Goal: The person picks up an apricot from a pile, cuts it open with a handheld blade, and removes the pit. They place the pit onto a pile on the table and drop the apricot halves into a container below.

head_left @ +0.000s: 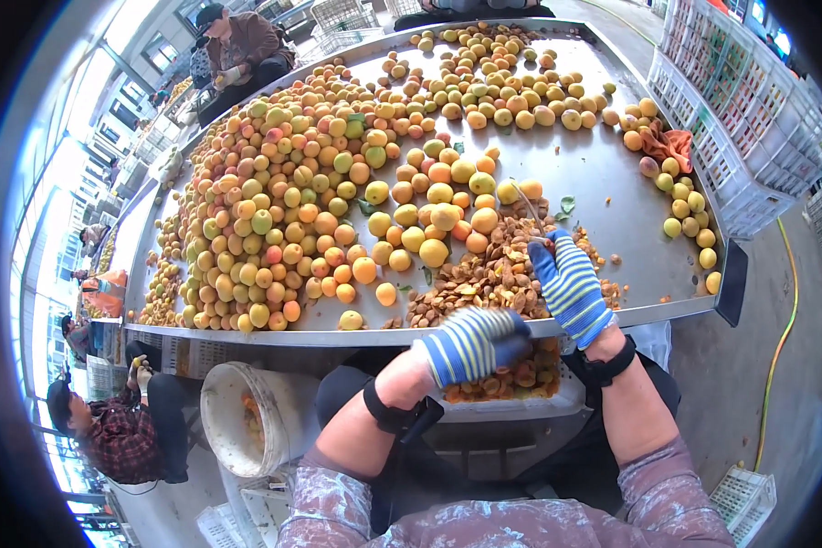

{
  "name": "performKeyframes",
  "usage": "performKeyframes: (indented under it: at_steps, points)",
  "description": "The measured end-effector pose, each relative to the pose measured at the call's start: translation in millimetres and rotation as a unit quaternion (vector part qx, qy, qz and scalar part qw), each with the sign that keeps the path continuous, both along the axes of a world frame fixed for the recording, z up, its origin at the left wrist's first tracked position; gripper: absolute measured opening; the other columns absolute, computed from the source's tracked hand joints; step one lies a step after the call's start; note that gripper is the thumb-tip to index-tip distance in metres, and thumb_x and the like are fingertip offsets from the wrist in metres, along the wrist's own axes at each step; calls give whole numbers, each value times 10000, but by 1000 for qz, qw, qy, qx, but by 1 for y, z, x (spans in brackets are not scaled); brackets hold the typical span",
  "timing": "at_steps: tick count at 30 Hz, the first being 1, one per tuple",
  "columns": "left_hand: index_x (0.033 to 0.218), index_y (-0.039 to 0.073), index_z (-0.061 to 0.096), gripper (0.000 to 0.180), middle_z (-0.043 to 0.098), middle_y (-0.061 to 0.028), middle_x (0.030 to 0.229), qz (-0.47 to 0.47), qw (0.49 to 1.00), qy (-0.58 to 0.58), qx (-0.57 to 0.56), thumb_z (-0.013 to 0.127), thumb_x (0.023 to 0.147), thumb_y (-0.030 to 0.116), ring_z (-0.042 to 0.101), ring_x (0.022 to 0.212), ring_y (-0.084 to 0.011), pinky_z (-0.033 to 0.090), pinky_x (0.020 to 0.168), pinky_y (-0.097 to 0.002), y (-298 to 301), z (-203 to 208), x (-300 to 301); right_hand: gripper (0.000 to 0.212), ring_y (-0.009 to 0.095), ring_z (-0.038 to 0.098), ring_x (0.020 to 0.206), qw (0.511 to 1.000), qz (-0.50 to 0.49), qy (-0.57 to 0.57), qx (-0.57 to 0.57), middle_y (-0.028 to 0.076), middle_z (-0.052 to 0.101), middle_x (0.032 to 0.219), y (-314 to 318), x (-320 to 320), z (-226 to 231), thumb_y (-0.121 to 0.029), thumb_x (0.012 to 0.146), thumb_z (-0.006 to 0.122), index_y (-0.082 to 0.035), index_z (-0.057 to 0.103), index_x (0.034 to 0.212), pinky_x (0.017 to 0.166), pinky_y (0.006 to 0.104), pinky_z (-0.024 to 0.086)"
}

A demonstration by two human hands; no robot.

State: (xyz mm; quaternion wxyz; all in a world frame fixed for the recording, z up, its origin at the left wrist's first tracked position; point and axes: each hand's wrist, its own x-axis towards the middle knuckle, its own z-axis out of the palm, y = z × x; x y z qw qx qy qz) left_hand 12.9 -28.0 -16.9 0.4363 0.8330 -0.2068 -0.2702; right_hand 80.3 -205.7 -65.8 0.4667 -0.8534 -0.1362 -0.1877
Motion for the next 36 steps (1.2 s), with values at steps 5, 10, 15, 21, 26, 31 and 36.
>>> performKeyframes:
  at_steps: [5,10,15,21,26,31,36]
  points:
    - [1316,25,472,557,564,-189,1257,295,863,-403,71,659,791,28,553,1132,-350,451,947,-379,37,-16,55,220,363,646,704,997,9,66,-42,194,649,758,0,-9,24,-158,879,650,20,549,959,597,421,506]
    - [1390,18,391,654,450,-216,1390,278,853,-414,155,621,777,20,455,1254,-386,381,1055,-425,48,-38,94,231,383,643,760,991,73,66,-87,216,653,790,-7,-13,18,-176,868,653,8,570,981,660,444,511]
    - [1257,31,496,540,577,-205,1160,249,869,-385,186,670,745,46,511,1132,-401,433,961,-443,58,-56,110,237,370,649,778,985,91,90,-118,201,666,815,-11,-15,23,-201,880,653,1,584,983,674,441,516]
    - [1237,20,521,543,576,-176,1088,327,844,-396,156,731,740,83,556,1035,-338,465,896,-393,44,-54,106,349,383,616,627,983,23,128,-128,203,614,666,-13,-9,30,-343,943,576,-1,531,890,551,448,481]
    - [1242,69,547,380,645,-111,1068,308,776,99,-542,653,902,200,632,842,-178,533,706,-254,27,-44,89,260,346,584,567,988,51,89,119,175,610,682,-12,-3,11,-247,947,578,6,567,889,547,415,475]
    - [1312,91,485,451,625,-85,1085,250,727,223,-599,609,930,298,613,807,-168,490,619,-236,10,-25,58,236,41,481,474,849,186,293,399,-27,550,684,-6,-17,59,-291,982,542,-58,574,1001,387,190,363]
    - [1370,74,435,482,615,-64,1088,288,868,-52,-402,586,941,232,616,916,-184,532,772,-258,-13,-40,51,252,117,549,501,930,165,210,250,65,565,619,0,-16,39,-236,977,550,10,577,928,455,290,413]
